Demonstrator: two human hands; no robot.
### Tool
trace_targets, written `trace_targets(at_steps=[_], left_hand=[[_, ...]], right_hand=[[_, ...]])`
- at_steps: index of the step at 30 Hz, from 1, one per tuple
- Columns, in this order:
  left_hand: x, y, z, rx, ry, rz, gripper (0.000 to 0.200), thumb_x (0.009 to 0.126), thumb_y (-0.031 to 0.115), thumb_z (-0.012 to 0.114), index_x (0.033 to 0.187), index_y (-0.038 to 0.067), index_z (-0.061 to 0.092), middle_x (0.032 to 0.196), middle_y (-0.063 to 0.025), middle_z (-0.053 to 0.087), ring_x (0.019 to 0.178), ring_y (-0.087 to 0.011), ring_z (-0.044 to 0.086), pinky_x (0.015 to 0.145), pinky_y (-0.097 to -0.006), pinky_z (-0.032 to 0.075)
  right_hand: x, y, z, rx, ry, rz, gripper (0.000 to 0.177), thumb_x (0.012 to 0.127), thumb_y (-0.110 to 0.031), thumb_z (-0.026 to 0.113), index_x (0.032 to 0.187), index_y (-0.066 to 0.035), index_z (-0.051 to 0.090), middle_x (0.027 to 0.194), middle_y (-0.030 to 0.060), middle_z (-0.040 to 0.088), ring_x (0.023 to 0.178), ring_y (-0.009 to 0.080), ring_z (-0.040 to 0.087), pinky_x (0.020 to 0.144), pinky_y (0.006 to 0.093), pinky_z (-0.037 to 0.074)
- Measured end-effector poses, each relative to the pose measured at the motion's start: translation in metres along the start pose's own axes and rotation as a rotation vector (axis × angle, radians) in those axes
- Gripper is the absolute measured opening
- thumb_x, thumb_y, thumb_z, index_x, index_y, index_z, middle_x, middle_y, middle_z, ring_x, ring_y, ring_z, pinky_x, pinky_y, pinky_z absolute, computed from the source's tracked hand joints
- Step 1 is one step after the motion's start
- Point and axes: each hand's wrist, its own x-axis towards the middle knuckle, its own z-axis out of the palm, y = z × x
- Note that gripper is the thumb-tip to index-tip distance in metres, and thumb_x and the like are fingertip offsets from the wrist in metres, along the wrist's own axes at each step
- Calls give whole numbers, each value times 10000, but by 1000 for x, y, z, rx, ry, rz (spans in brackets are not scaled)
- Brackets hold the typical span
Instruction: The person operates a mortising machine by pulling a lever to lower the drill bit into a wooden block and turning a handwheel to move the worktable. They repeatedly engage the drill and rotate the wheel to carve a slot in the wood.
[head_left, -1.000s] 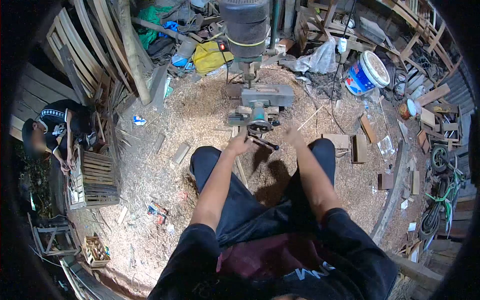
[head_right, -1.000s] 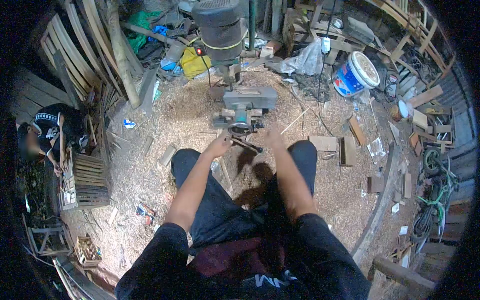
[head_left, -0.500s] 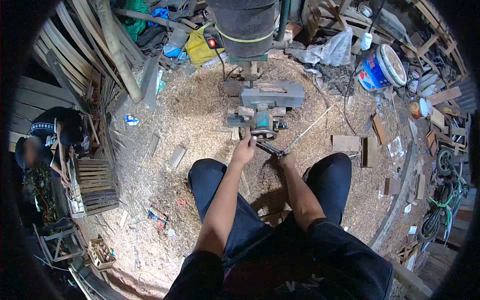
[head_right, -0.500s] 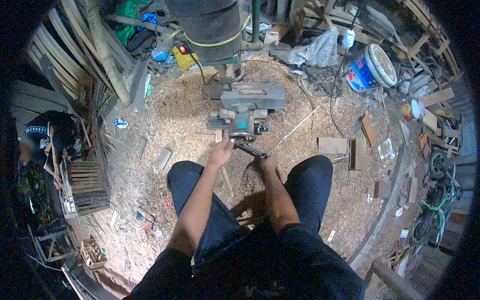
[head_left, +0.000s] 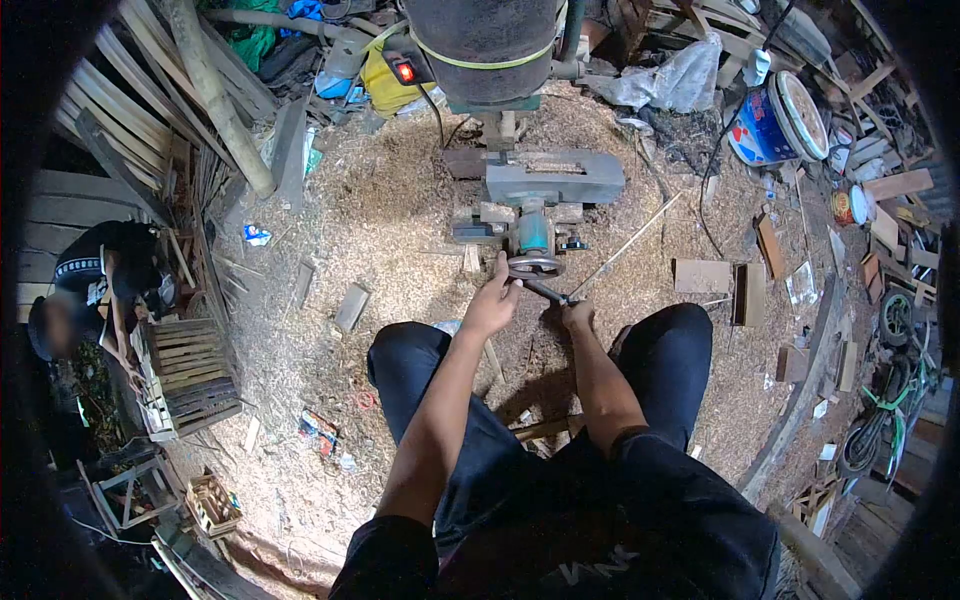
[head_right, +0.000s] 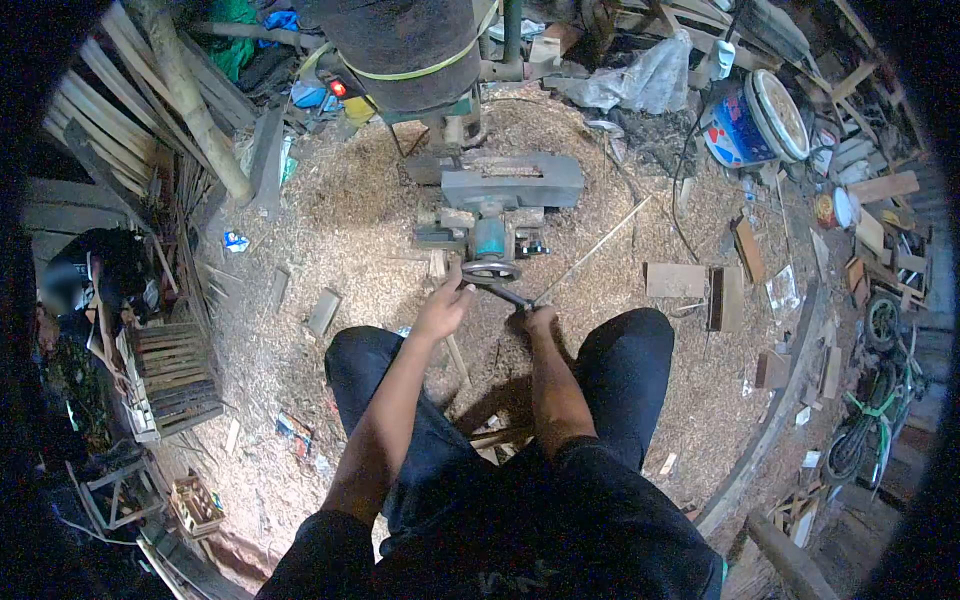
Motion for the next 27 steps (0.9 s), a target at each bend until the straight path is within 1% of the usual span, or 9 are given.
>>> trace_targets(at_steps=[6,10,11,14,16,22,24,26,27], left_hand=[[1,-1,-2,4,18,-18,671,979,376,480,1545,128,220,1290,-296,566,1201,-414,563,1033,-414,419],[2,11,-14,-99,30,-68,597,972,377,497,1476,75,390,1304,-282,566,1230,-400,549,1049,-399,410],[6,5,-11,-65,185,131,513,967,339,529,1385,43,513,1282,-265,592,1218,-376,570,1038,-385,425],[12,26,-35,-236,301,191,408,958,262,562,1282,17,591,1223,-246,633,1179,-336,609,1006,-372,453],[2,67,-65,-254,458,242,331,952,209,579,1193,-9,637,1157,-224,674,1128,-306,645,969,-367,476],[3,191,-162,-54,1002,839,430,947,160,577,1308,-65,511,1308,-243,561,1273,-353,511,1105,-420,358],[-4,242,-194,30,1069,1072,556,931,190,572,1392,-70,401,1457,-291,391,1374,-412,373,1132,-441,303],[-4,282,-215,107,1092,1141,599,936,218,600,1420,-57,378,1473,-272,393,1408,-383,338,1168,-430,253],[-4,296,-219,132,1057,1126,604,937,252,596,1420,-46,389,1493,-279,361,1420,-402,310,1173,-442,239]], right_hand=[[2,-18,-6,-341,87,-221,331,893,-270,614,810,43,684,777,167,694,729,333,686,659,415,556],[-14,-46,-57,84,337,-283,335,880,-280,609,855,41,700,849,244,696,797,428,675,732,462,543],[-17,-58,-68,222,439,-313,330,875,-275,611,864,43,699,853,251,693,802,446,665,743,474,537],[-12,-93,-104,509,622,-385,329,870,-267,645,932,53,686,813,246,684,786,378,681,740,452,523],[-37,-134,-146,651,756,-633,243,894,-176,606,935,51,683,893,246,691,851,396,670,775,447,518],[-137,-279,-316,840,545,-1168,440,931,-324,647,1125,69,614,1072,224,668,964,280,660,878,382,496],[-181,-329,-365,877,629,-1213,526,931,-392,642,1170,74,593,1105,227,667,1023,281,653,909,370,491],[-187,-385,-404,901,588,-1292,629,920,-458,635,1247,73,552,1168,249,648,1101,293,637,961,367,474],[-187,-416,-418,884,693,-1344,553,929,-443,621,1149,63,595,1062,205,671,1005,255,647,888,355,488]])
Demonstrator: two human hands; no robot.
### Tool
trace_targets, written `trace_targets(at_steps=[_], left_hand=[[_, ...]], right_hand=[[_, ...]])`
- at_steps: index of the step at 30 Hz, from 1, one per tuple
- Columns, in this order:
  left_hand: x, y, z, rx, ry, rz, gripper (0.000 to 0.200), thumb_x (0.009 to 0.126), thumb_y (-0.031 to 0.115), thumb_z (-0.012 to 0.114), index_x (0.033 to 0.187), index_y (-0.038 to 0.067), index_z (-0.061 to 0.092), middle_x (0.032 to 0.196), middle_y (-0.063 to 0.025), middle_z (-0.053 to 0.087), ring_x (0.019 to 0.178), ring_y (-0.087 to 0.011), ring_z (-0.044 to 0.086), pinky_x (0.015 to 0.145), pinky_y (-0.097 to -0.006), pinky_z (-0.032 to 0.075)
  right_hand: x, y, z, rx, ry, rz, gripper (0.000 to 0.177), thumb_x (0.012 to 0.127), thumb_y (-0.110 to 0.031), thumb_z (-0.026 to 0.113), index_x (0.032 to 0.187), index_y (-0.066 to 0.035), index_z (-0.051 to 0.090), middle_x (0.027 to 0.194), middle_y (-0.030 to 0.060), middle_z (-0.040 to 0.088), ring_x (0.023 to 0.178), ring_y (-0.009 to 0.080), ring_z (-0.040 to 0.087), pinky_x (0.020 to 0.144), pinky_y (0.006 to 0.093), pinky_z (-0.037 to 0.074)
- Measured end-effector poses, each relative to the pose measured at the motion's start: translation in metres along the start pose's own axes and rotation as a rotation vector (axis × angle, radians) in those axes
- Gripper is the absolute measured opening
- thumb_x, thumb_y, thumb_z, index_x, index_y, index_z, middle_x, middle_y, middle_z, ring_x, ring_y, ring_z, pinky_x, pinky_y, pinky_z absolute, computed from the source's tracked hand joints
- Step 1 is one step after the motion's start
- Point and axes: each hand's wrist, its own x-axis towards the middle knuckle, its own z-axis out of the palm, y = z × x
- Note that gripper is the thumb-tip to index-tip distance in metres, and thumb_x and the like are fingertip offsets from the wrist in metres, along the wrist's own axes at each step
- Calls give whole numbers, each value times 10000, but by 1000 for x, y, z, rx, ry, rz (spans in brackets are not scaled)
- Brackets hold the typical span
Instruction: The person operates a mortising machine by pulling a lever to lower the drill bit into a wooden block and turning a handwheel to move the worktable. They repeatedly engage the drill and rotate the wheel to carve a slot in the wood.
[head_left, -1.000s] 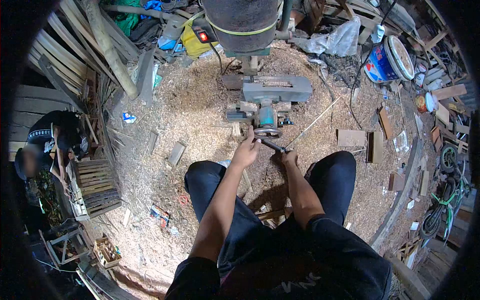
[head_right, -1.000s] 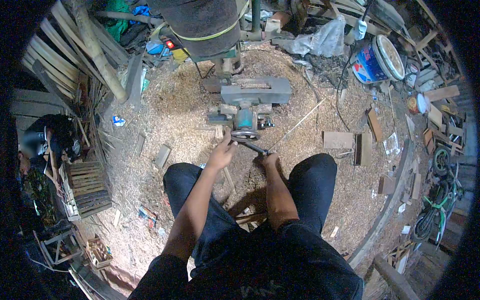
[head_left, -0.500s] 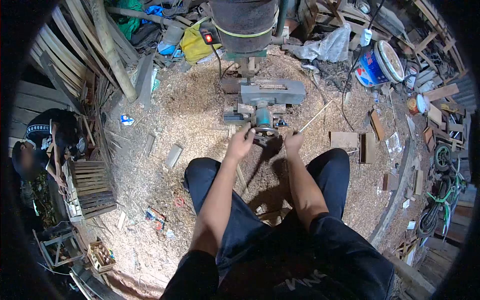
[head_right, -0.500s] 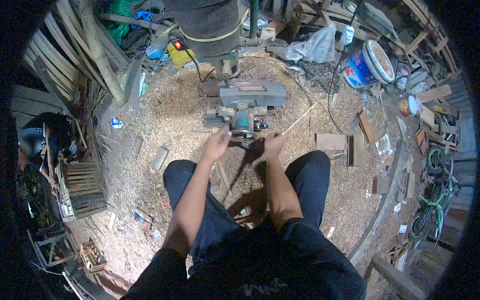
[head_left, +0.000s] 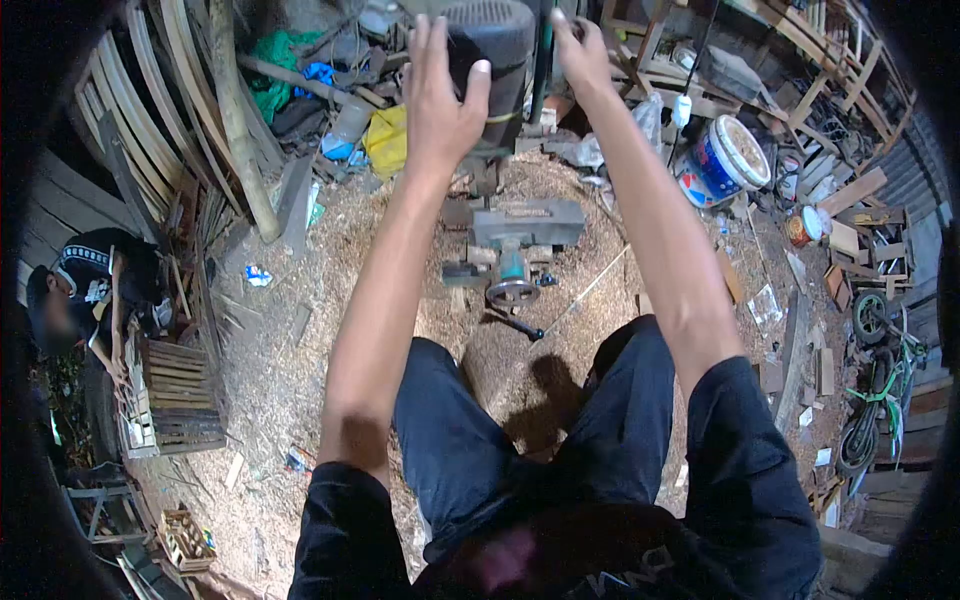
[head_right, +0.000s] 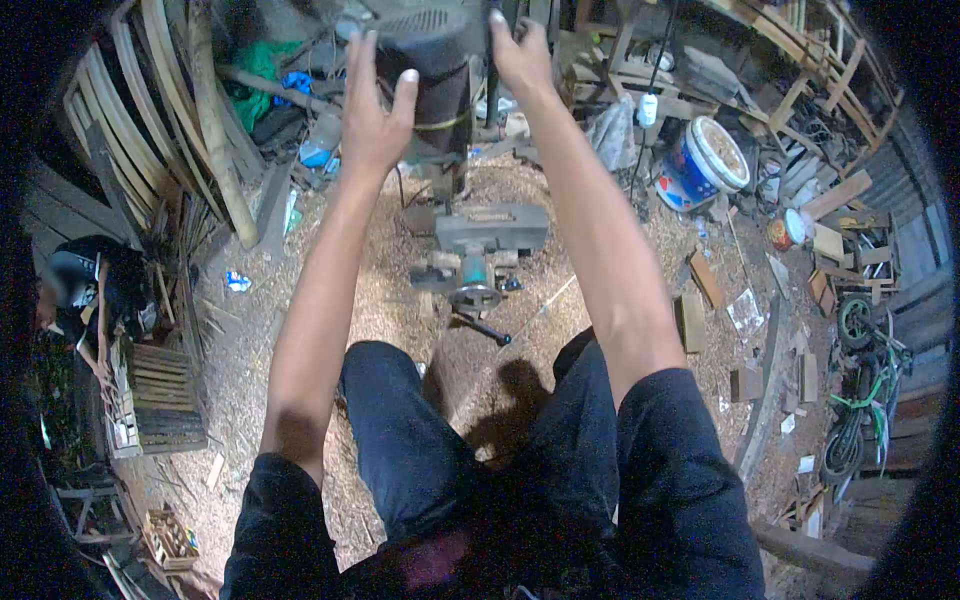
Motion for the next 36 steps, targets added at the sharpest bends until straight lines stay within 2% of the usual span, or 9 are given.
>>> trace_targets(at_steps=[1,3,5,6,9,10,20,30,36], left_hand=[[8,-5,7,91,-93,5,615,934,271,595,1431,-23,383,1508,-261,346,1423,-417,296,1171,-457,235],[13,-10,9,151,-134,45,623,929,269,597,1444,0,372,1522,-231,339,1425,-420,289,1164,-479,241],[15,-5,6,206,-171,-20,640,918,279,608,1454,27,366,1528,-202,348,1432,-406,288,1159,-505,239],[15,-5,7,196,-162,-28,641,917,286,608,1455,33,368,1529,-198,348,1433,-404,287,1158,-510,238],[14,2,-3,207,-220,-69,667,915,327,607,1457,25,359,1535,-214,329,1437,-405,274,1164,-501,232],[13,-1,-2,182,-209,-51,680,916,335,608,1459,19,350,1539,-220,316,1441,-410,262,1166,-492,232],[-1,3,-6,8,-239,-129,719,950,382,563,1494,-4,293,1564,-254,258,1451,-403,258,1172,-464,230],[-35,30,-38,-76,-429,-219,668,992,339,519,1474,-71,304,1555,-287,251,1474,-350,226,1192,-374,193],[-56,43,-46,-146,-413,-277,636,1000,282,519,1465,-94,303,1553,-278,271,1474,-334,234,1192,-364,187]], right_hand=[[23,-3,15,-42,47,-93,496,937,-429,606,1051,52,638,956,162,694,910,216,657,816,343,501],[62,-38,22,-201,-152,41,789,904,-636,539,1291,52,556,1327,285,543,1254,343,527,1018,418,430],[90,-88,9,-193,-454,296,1160,803,-800,506,1501,83,223,1574,300,162,1476,372,189,1191,417,215],[90,-116,0,-248,-438,400,1199,787,-849,450,1496,92,225,1568,298,180,1476,371,186,1189,413,211],[102,-124,-1,270,-362,434,868,785,-849,478,854,-11,693,776,147,664,758,241,653,709,350,497],[92,-131,-1,339,-345,460,751,798,-838,485,588,-117,532,509,6,458,477,136,464,528,280,385],[19,-114,-32,300,-228,283,471,948,-374,473,651,-25,584,567,50,542,542,190,523,562,353,402],[-3,-81,-40,265,-339,119,528,962,-482,455,855,-16,679,786,121,661,772,214,623,725,362,477],[-55,-111,-56,519,-242,175,384,968,-287,529,684,-29,561,684,13,560,671,105,507,630,267,381]])
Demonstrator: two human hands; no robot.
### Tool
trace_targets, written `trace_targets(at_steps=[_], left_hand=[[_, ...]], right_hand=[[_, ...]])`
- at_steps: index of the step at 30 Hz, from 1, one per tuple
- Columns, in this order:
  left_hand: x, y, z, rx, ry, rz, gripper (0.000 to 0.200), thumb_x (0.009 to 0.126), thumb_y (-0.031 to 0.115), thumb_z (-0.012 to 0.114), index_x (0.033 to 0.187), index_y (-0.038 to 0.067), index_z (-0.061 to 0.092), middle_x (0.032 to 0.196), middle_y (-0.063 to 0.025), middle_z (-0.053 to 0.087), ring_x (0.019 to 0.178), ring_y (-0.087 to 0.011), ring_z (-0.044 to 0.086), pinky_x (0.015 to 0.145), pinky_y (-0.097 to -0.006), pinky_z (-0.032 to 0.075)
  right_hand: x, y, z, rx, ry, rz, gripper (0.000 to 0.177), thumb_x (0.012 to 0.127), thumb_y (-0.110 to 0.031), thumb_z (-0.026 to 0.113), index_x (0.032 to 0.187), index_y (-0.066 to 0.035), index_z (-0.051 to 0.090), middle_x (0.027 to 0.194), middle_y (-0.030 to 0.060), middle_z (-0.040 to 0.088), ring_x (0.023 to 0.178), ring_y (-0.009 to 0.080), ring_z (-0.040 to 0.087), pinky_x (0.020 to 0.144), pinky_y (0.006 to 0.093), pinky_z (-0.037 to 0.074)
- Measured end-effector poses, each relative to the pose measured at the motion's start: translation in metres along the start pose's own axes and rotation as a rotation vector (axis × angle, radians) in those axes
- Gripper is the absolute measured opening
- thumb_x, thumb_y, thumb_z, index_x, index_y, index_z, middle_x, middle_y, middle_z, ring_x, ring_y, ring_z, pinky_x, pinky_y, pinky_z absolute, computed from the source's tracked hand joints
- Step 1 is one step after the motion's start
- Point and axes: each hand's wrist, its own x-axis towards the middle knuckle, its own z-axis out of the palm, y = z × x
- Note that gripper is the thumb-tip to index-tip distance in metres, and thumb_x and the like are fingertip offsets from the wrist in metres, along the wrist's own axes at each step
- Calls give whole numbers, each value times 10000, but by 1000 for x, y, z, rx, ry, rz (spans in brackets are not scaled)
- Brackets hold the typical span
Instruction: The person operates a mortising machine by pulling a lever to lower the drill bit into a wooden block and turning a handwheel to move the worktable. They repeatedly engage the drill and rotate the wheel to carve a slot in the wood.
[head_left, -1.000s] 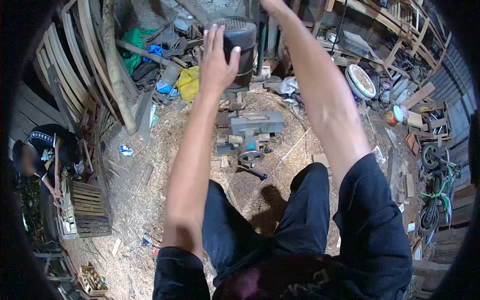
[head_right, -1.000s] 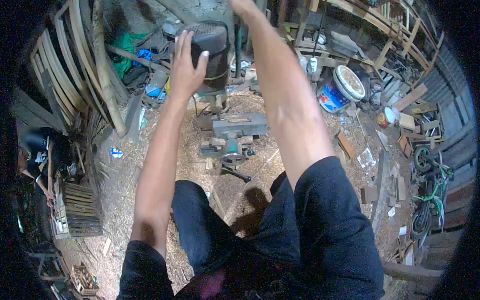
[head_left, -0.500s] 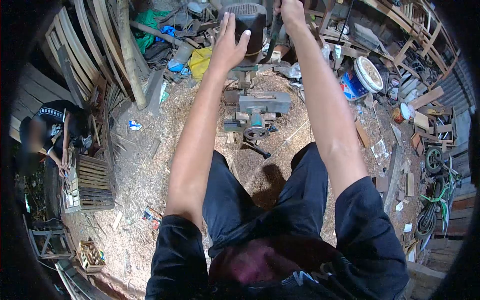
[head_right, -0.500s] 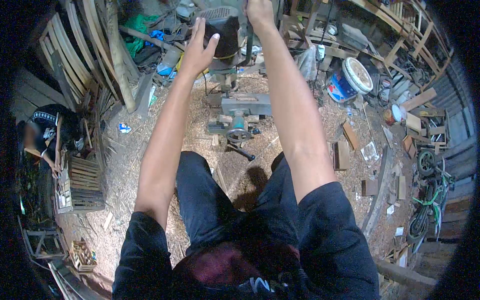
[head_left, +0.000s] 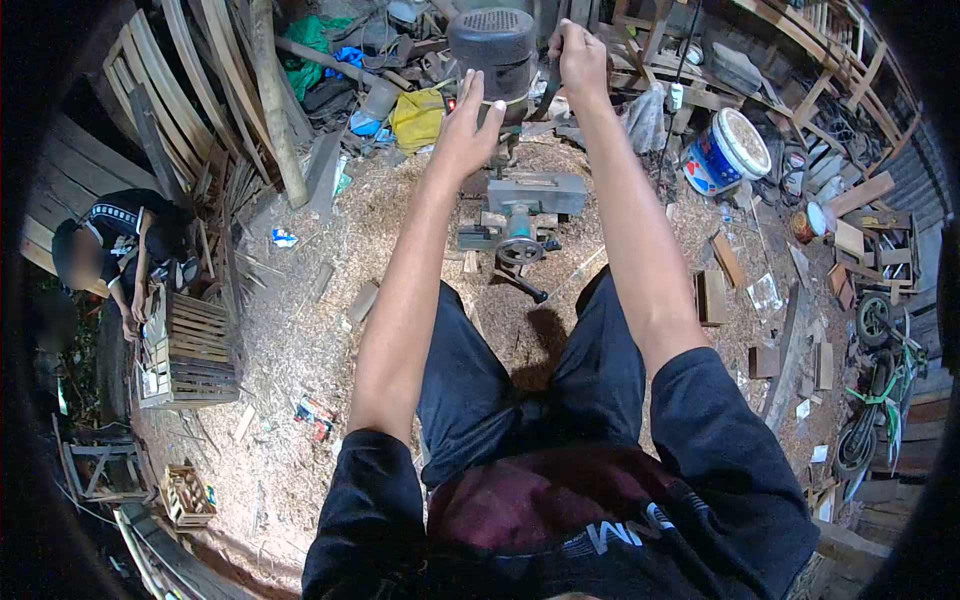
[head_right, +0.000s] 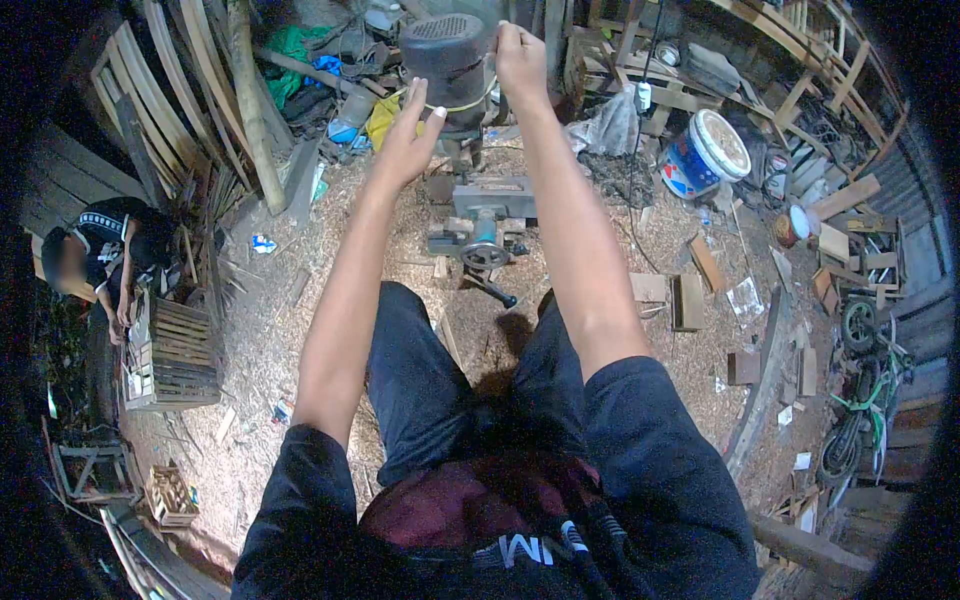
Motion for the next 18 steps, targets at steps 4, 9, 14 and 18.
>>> trace_targets(at_steps=[4,9,14,18], left_hand=[[-12,-2,7,-52,9,-13,627,1002,266,517,1468,-93,301,1547,-270,292,1469,-321,252,1189,-362,191],[-29,-1,10,-83,10,-63,612,1008,262,504,1474,-81,304,1537,-263,321,1464,-312,268,1185,-360,195],[-39,-10,11,-140,31,-98,609,1012,267,493,1476,-79,303,1538,-256,325,1461,-308,276,1180,-355,202],[-46,-7,8,-146,19,-185,603,1016,257,487,1478,-81,296,1539,-260,321,1459,-307,278,1178,-355,203]], right_hand=[[-33,-7,-1,-14,29,-34,380,982,-248,498,665,-39,524,663,-2,512,640,104,452,616,271,364],[-54,-13,-3,-59,31,-80,385,992,-251,479,675,-37,519,652,-6,488,635,97,424,599,277,329],[-72,-14,-6,-85,32,-32,399,996,-246,457,663,-29,488,656,2,480,646,105,425,607,283,329],[-70,-16,-4,-98,20,-112,405,996,-253,443,664,-26,489,665,15,486,650,113,436,617,293,340]])
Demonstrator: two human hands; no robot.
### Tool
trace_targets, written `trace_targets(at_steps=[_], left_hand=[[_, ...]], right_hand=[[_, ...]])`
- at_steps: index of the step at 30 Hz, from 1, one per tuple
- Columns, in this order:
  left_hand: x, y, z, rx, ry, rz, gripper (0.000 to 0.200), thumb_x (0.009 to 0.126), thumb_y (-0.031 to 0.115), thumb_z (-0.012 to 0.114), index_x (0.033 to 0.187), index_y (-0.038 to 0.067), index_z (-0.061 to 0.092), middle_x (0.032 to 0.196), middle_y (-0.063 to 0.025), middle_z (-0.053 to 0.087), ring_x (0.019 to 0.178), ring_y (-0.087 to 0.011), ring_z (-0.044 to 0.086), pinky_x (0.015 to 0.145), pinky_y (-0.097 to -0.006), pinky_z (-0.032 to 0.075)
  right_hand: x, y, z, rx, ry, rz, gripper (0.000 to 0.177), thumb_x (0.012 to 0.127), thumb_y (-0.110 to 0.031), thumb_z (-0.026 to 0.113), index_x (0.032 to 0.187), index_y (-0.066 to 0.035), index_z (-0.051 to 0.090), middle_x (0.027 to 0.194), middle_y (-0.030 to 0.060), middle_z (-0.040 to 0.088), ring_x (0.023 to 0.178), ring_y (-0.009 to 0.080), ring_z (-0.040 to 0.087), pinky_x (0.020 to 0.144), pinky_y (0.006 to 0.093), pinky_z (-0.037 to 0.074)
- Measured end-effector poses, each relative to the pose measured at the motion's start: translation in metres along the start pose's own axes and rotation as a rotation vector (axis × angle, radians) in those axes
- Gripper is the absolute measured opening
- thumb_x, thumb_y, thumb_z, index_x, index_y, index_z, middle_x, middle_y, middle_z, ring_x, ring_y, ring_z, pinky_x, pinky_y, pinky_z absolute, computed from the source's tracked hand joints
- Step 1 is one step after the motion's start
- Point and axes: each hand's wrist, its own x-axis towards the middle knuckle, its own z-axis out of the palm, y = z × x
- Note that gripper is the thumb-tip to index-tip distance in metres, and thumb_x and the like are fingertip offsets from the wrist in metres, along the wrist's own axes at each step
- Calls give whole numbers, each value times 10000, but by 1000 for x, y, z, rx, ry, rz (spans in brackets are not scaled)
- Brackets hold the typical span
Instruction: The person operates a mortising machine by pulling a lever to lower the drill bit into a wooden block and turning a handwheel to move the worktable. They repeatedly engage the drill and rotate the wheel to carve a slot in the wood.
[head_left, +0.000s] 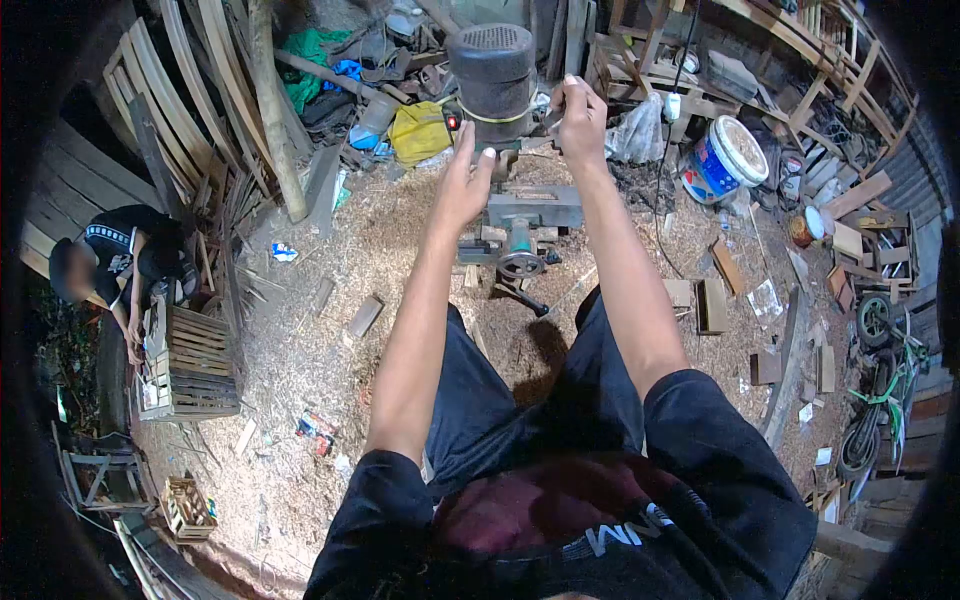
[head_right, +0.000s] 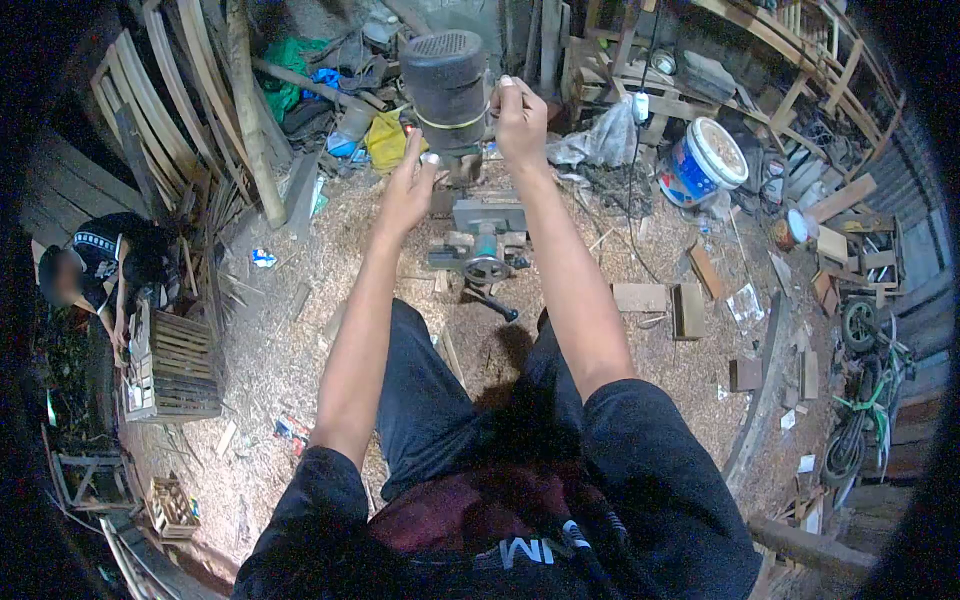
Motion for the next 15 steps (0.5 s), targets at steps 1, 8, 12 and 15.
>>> trace_targets(at_steps=[1,8,12,15], left_hand=[[-1,-1,-1,0,0,4,601,1016,256,485,1477,-81,296,1538,-261,322,1457,-308,283,1177,-355,207],[-34,-40,11,17,-55,-61,592,998,276,490,1456,-69,343,1494,-291,372,1424,-369,337,1165,-381,262],[-68,-60,21,14,-110,-178,601,1001,303,497,1448,-74,361,1486,-282,393,1414,-353,360,1161,-374,264],[-94,-103,42,29,-196,-302,608,1001,322,507,1439,-79,376,1482,-273,405,1409,-343,371,1162,-360,260]], right_hand=[[1,0,2,-11,12,0,404,995,-250,442,661,-27,487,671,15,489,653,113,436,618,292,340],[8,16,-1,-151,44,-141,453,1041,-394,452,1129,29,587,1022,124,656,993,199,587,900,331,455],[-17,29,-18,-218,148,-88,430,1023,-377,485,1185,1,610,1225,194,631,1175,274,567,960,377,444],[-61,96,-54,-502,7,-6,396,989,-340,534,1119,16,647,1172,239,649,1112,336,611,920,398,471]])
